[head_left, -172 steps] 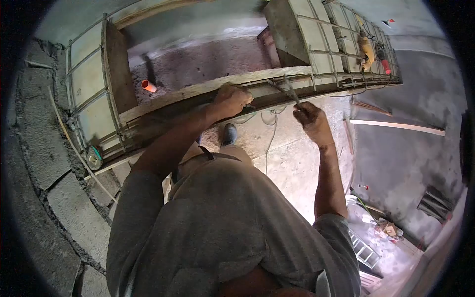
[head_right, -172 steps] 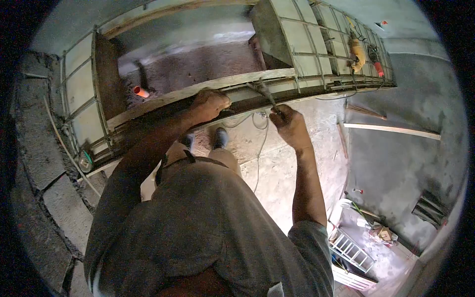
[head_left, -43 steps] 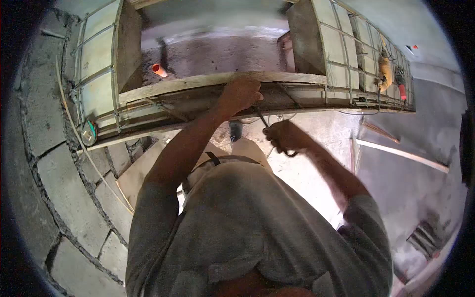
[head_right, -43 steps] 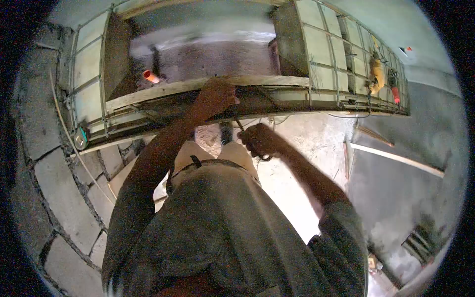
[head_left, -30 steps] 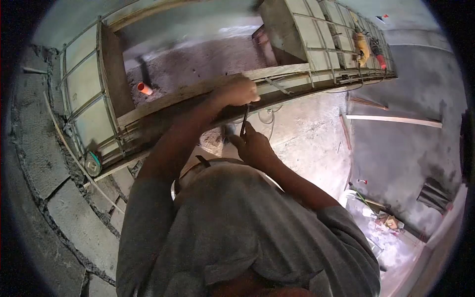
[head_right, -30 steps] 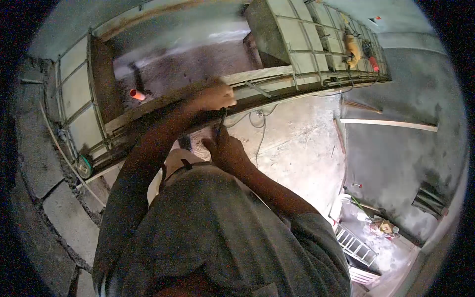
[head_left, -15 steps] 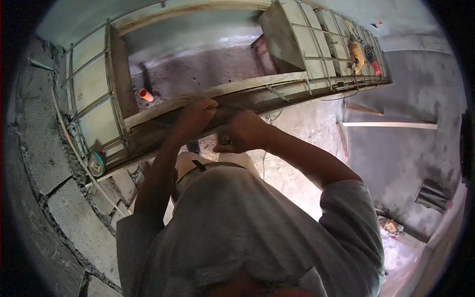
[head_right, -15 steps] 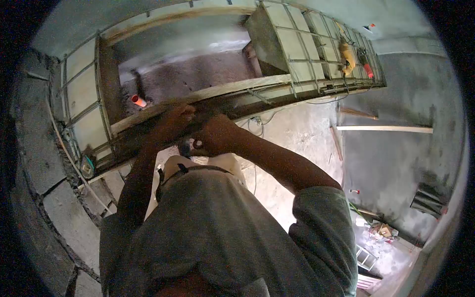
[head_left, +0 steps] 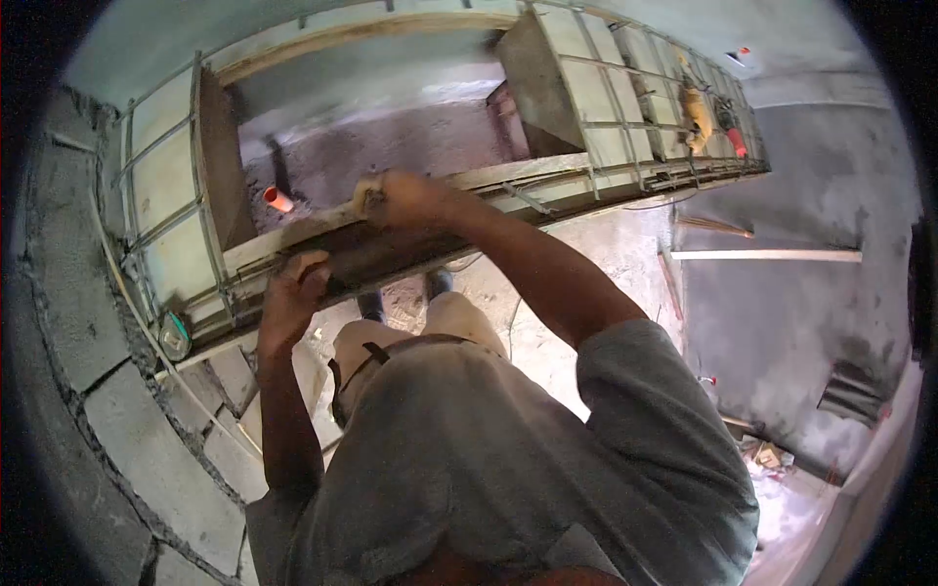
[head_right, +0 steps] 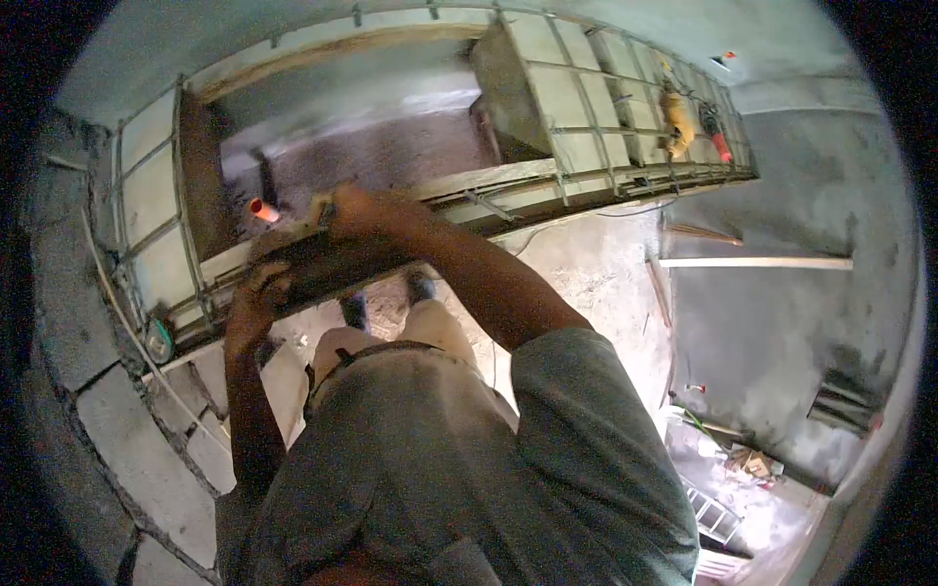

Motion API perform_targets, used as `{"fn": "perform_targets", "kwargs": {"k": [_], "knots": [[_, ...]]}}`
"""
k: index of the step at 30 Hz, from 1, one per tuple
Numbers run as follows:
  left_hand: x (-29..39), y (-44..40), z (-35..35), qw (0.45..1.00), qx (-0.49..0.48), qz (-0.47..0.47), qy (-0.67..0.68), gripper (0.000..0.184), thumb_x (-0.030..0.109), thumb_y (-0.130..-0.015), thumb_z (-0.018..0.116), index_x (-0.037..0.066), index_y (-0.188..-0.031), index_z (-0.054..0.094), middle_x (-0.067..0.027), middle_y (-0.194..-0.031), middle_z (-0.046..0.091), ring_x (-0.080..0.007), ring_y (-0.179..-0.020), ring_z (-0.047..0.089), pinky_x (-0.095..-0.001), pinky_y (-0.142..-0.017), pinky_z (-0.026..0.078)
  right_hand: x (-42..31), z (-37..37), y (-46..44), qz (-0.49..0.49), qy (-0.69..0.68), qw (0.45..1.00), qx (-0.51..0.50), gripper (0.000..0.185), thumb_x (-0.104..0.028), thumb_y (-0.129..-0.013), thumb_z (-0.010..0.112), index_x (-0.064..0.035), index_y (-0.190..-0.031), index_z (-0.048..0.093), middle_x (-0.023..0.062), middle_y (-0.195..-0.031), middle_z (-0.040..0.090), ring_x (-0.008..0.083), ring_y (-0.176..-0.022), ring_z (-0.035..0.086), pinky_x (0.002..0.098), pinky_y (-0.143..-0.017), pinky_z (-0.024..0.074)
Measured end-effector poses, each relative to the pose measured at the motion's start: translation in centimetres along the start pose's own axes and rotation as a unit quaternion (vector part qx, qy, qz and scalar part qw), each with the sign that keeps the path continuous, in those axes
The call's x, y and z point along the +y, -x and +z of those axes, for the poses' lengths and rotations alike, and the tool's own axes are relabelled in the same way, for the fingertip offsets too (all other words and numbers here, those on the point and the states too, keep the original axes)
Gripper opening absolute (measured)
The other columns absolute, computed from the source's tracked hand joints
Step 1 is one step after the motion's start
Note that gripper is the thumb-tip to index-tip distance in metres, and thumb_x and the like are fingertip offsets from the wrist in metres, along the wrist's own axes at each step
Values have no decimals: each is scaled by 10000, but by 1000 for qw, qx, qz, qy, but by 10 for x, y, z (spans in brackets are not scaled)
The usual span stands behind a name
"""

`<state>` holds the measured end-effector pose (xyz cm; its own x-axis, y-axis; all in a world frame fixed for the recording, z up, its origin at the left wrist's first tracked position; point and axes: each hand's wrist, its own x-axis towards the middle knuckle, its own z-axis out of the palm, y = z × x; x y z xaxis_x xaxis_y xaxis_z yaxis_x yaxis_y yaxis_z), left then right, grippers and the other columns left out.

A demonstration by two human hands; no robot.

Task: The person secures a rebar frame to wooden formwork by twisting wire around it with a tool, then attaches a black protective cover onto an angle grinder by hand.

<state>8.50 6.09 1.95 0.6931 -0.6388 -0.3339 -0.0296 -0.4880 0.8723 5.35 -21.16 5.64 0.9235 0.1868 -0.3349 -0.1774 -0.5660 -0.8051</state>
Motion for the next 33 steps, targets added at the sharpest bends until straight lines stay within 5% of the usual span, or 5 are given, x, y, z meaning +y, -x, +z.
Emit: {"fn": "perform_targets", "kwargs": {"k": [7, 10, 19, 26, 33], "knots": [[43, -9, 65, 994, -101, -21, -21, 340, 259, -949, 578, 61, -1223, 617, -173, -1119, 682, -243, -966, 667, -361, -838, 512, 59, -42, 40, 34, -309, 891, 331, 83, 8, -914, 564, -21, -987, 593, 71, -800, 612, 108, -608, 559, 253, -531, 479], [71, -20, 103, 972, -142, 109, -154, 360, 262, -945, 563, 64, -1244, 596, -200, -1111, 671, -330, -988, 664, -407, -830, 526, 68, -49, 67, 39, -361, 813, 456, 45, 9, -921, 543, -17, -942, 573, 73, -748, 591, 114, -564, 547, 265, -461, 463], [83, -55, 199, 914, -158, 309, -211, 473, 247, -911, 589, 31, -1316, 476, -246, -1133, 628, -449, -965, 629, -548, -855, 484, 120, -50, 49, 91, -152, 842, 509, 125, -91, -835, 670, -10, -866, 580, 105, -681, 619, 213, -639, 581, 349, -630, 489], [86, -74, 203, 904, -162, 297, -262, 604, 291, -863, 654, 11, -1344, 420, -274, -1066, 643, -436, -944, 644, -518, -842, 504, 120, -50, 7, 198, -73, 799, 563, 186, -145, -804, 685, -11, -895, 592, 237, -899, 677, 422, -920, 654, 467, -806, 520], [90, -80, 214, 919, -175, 211, -282, 427, 288, -825, 702, 11, -1126, 579, -194, -913, 673, -378, -916, 656, -496, -805, 507, 116, -61, 11, 287, -67, 801, 521, 204, -138, -825, 646, 25, -941, 605, 241, -950, 685, 399, -967, 659, 451, -839, 524]]}}
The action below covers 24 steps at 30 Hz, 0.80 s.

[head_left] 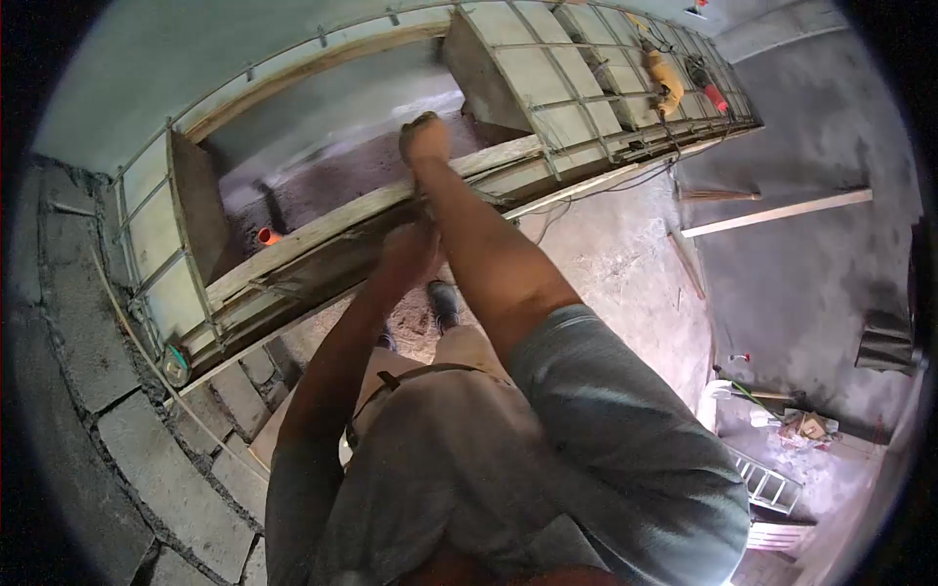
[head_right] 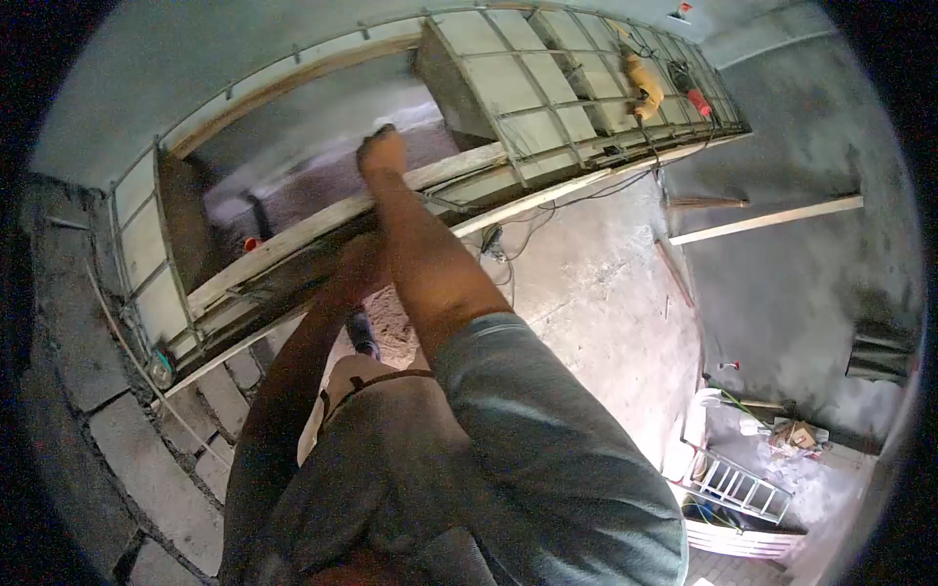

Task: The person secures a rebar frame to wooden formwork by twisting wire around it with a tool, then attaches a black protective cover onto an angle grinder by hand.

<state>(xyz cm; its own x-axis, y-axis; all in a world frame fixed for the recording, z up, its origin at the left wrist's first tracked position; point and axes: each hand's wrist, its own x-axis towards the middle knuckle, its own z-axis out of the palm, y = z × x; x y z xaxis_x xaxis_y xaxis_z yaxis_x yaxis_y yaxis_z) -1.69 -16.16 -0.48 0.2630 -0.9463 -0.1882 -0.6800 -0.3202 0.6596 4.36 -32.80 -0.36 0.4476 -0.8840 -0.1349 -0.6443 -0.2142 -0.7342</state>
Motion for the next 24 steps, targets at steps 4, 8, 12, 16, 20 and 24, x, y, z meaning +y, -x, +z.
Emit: {"fn": "perform_targets", "kwargs": {"k": [4, 8, 12, 16, 20, 24], "knots": [[-14, 0, 7, 998, 38, 52, 8, 329, 290, -812, 722, 40, -1003, 624, -161, -892, 680, -365, -897, 654, -487, -792, 507, 34, 0, -27, 13, -2, 997, -70, 214, -133, -830, 644, 34, -965, 641, 218, -873, 698, 335, -797, 706, 394, -753, 552], [-24, 4, 18, 989, 116, 86, 43, 339, 330, -789, 746, 86, -998, 638, -153, -872, 679, -369, -867, 650, -484, -759, 498, 56, -26, -14, -106, 50, 990, -73, 190, -174, -859, 609, 3, -906, 662, 157, -759, 687, 306, -622, 676, 384, -640, 547], [-30, -4, 17, 989, 71, 78, 103, 325, 353, -771, 757, 104, -961, 669, -134, -897, 690, -354, -871, 654, -473, -760, 487, 110, -21, -34, -75, -202, 977, 0, 67, 2, -837, 543, -35, -823, 597, 103, -667, 623, 247, -501, 610, 350, -493, 488], [-19, -2, -3, 995, 32, 59, 79, 302, 345, -767, 755, 115, -953, 694, -117, -914, 702, -333, -897, 662, -448, -790, 488, 63, -61, 15, 47, -340, 937, -67, 71, -107, -913, 575, -38, -898, 582, 97, -663, 620, 218, -600, 640, 337, -522, 483], [-34, -12, 4, 992, 19, 86, 91, 298, 333, -780, 735, 101, -962, 694, -132, -943, 698, -322, -943, 662, -427, -814, 485, 57, -71, 16, 13, -330, 932, -153, 226, -247, -985, 566, -23, -1009, 595, 60, -740, 603, 185, -652, 633, 338, -577, 549], [-32, -14, -13, 990, -48, 88, 101, 275, 304, -804, 710, 67, -940, 678, -144, -944, 684, -314, -948, 642, -428, -827, 468, 40, -84, 14, 84, -500, 811, -293, 278, -294, -979, 588, -28, -1062, 583, 81, -857, 637, 201, -722, 651, 354, -672, 583]]}}
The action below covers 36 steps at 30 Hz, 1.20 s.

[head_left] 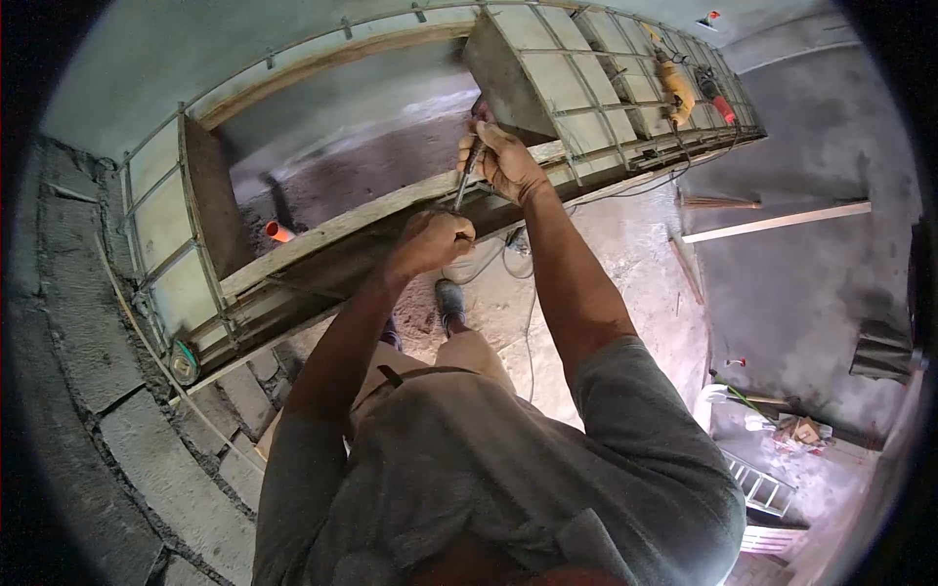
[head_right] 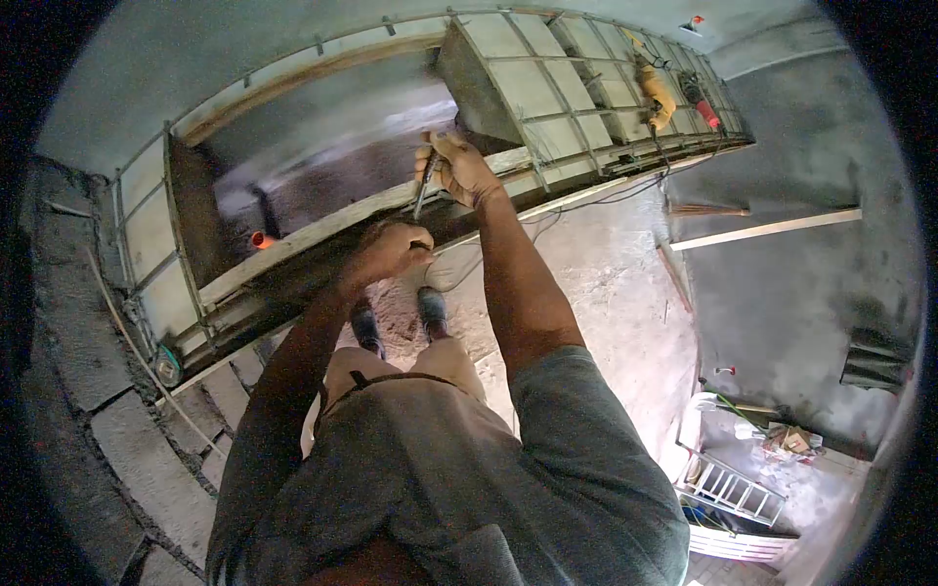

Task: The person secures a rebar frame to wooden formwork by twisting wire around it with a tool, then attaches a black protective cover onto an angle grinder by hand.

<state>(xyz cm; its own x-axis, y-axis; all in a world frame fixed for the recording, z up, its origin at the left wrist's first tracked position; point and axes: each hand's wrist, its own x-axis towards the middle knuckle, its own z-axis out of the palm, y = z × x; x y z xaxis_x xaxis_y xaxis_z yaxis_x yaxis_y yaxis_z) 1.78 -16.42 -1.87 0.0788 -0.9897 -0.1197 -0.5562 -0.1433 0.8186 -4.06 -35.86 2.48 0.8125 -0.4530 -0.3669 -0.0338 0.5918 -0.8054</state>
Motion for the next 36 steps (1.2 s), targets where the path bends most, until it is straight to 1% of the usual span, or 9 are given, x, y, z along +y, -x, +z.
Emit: {"fn": "perform_targets", "kwargs": {"k": [7, 14, 17, 19, 21, 28, 30, 33, 36], "knots": [[-11, 11, -5, 993, 51, 102, 2, 160, 195, -769, 708, 90, -888, 689, -110, -867, 686, -301, -888, 636, -418, -827, 476, 4, -26, 10, 7, 21, 1000, -2, 226, -243, -970, 607, -37, -1064, 593, 74, -886, 652, 189, -780, 669, 331, -691, 590], [-22, 33, -13, 981, 52, 188, 11, 178, 228, -803, 741, 83, -891, 683, -62, -998, 677, -275, -941, 572, -383, -863, 454, 12, -12, 109, -127, 56, 988, 60, 205, -117, -978, 558, -12, -1154, 549, 90, -1023, 640, 203, -928, 661, 311, -774, 584], [-23, 40, -15, 977, 43, 207, -9, 233, 258, -802, 747, 59, -895, 670, -74, -1070, 652, -284, -964, 566, -396, -871, 460, 24, 6, 135, -211, 103, 967, 98, 267, -160, -909, 681, -28, -1128, 605, 67, -1007, 641, 146, -908, 641, 279, -781, 561], [-21, 43, -14, 975, 41, 217, -8, 267, 277, -797, 752, 46, -895, 662, -84, -1094, 636, -290, -971, 563, -406, -874, 461, 32, 10, 148, -268, 339, 890, 142, 247, -94, -924, 632, -19, -1153, 579, 77, -1052, 644, 168, -1007, 622, 288, -843, 519], [-17, 46, -5, 983, 86, 162, 15, 231, 226, -809, 731, 28, -893, 648, -114, -1037, 611, -304, -958, 559, -413, -865, 463, 32, 22, 148, -283, 290, 904, 137, 276, -82, -875, 702, -29, -1129, 610, 71, -1047, 659, 140, -982, 617, 277, -828, 511], [-16, 43, 10, 979, 146, 125, 68, 118, 124, -808, 621, 16, -845, 590, -138, -969, 574, -336, -1001, 531, -449, -930, 413, -49, 48, 105, -58, 490, 863, -104, 297, -70, -773, 784, -16, -1047, 683, 74, -1043, 701, 137, -957, 641, 272, -827, 515], [-2, 48, -1, 976, 192, 103, -24, 168, 141, -804, 628, 15, -893, 562, -164, -965, 555, -360, -1022, 520, -483, -944, 398, -51, 52, 79, 26, 347, 879, -327, 285, -104, -782, 779, 5, -1030, 689, 95, -1012, 712, 155, -918, 662, 281, -806, 525], [2, 50, -2, 984, 179, 15, 17, 249, 142, -793, 634, 15, -977, 523, -191, -973, 538, -387, -994, 509, -512, -919, 391, -33, 66, 48, 94, 286, 873, -385, 273, -136, -814, 748, 18, -1032, 691, 116, -972, 719, 167, -872, 682, 277, -791, 534], [-6, 52, 1, 982, 190, 3, -8, 323, 160, -764, 659, 21, -997, 483, -197, -943, 508, -387, -936, 491, -514, -859, 391, 11, 87, 35, 42, 251, 944, -208, 180, -158, -902, 666, 4, -979, 675, 83, -819, 682, 135, -688, 627, 247, -645, 498]]}}
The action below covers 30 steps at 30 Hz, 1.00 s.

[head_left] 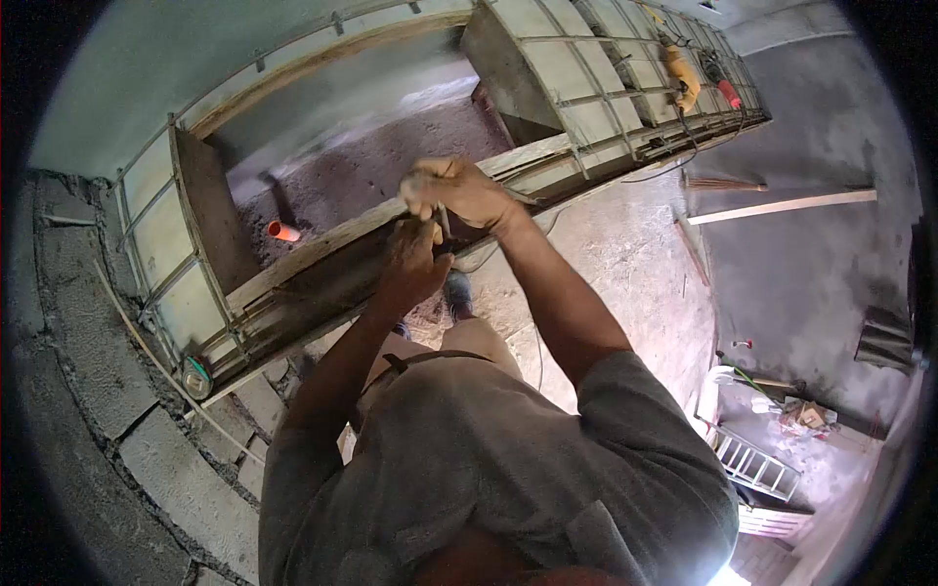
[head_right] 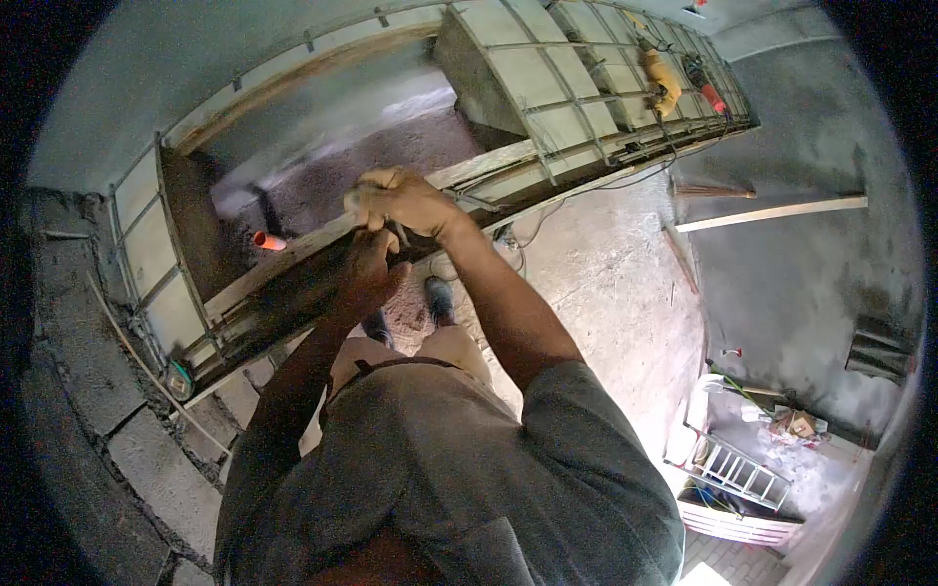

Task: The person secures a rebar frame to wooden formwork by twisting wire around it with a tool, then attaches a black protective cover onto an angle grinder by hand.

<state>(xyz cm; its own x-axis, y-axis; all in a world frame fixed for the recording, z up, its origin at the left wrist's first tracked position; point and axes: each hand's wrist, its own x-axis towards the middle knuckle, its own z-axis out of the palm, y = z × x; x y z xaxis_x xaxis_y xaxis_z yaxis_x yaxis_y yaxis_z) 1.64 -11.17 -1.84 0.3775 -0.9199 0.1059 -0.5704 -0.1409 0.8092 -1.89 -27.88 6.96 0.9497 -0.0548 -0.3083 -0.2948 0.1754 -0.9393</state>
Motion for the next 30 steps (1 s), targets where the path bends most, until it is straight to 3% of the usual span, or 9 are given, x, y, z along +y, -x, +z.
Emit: {"fn": "perform_targets", "kwargs": {"k": [2, 6, 9, 11, 14, 17, 20, 25, 30], "knots": [[-7, -2, 2, 998, 49, 35, 26, 340, 172, -718, 690, 38, -943, 473, -180, -900, 497, -369, -874, 484, -491, -808, 393, 6, 8, -8, -40, -13, 981, 191, 159, -178, -955, 612, -25, -929, 648, 25, -716, 609, 86, -586, 530, 228, -545, 423], [-27, -8, 10, 994, 62, 46, 77, 302, 156, -684, 703, 52, -861, 482, -156, -830, 499, -354, -816, 480, -468, -767, 386, 15, 3, 1, -75, -56, 949, 300, 124, -144, -965, 597, -36, -924, 641, 18, -706, 605, 86, -593, 526, 224, -552, 422], [-34, -11, 7, 993, 27, 38, 105, 283, 154, -657, 721, 57, -771, 482, -134, -737, 482, -348, -767, 487, -460, -723, 384, 13, 16, 1, -94, -35, 933, 345, 122, -148, -955, 617, -33, -919, 639, 16, -694, 600, 82, -589, 520, 222, -552, 419], [-33, -13, -1, 998, -30, 21, 43, 508, 467, -750, 731, 17, -814, 504, -157, -763, 497, -311, -720, 492, -424, -658, 398, 19, 14, -4, -92, -4, 935, 342, 139, -168, -949, 632, -35, -910, 637, 14, -688, 595, 78, -583, 516, 220, -543, 416], [-17, -25, -18, 983, -178, -35, -33, 470, 439, -750, 743, 21, -798, 534, -179, -791, 549, -332, -759, 534, -439, -666, 411, 19, 7, -19, -71, 25, 958, 275, 174, -212, -932, 663, -46, -887, 632, 7, -675, 583, 68, -563, 503, 222, -514, 409], [5, -31, -33, 968, -226, -103, -32, 426, 397, -747, 753, 26, -809, 551, -207, -860, 582, -352, -833, 567, -469, -687, 421, 4, -1, -37, -10, 6, 981, 194, 195, -245, -919, 681, -63, -870, 631, -1, -663, 572, 64, -535, 485, 231, -473, 403], [-2, -21, -13, 991, -105, -53, -63, 377, 350, -743, 752, 34, -808, 557, -207, -857, 572, -368, -874, 567, -491, -711, 426, 10, -8, -58, 62, 11, 979, 194, 182, -260, -927, 652, -80, -906, 641, 4, -672, 586, 79, -515, 487, 254, -444, 406], [-7, -21, -9, 993, -85, -35, -71, 348, 321, -754, 735, 35, -831, 551, -196, -830, 548, -384, -896, 560, -510, -738, 426, 25, -31, -58, 106, -37, 947, 299, 132, -211, -944, 595, -89, -969, 639, 23, -703, 605, 103, -502, 501, 280, -431, 421], [-29, -17, 15, 996, -61, -60, -17, 357, 279, -733, 748, 30, -848, 520, -190, -829, 540, -385, -852, 557, -502, -700, 425, 49, -54, 18, -96, -224, 850, 467, 174, -205, -1000, 529, -49, -937, 571, 53, -681, 558, 148, -551, 525, 314, -464, 455]]}}
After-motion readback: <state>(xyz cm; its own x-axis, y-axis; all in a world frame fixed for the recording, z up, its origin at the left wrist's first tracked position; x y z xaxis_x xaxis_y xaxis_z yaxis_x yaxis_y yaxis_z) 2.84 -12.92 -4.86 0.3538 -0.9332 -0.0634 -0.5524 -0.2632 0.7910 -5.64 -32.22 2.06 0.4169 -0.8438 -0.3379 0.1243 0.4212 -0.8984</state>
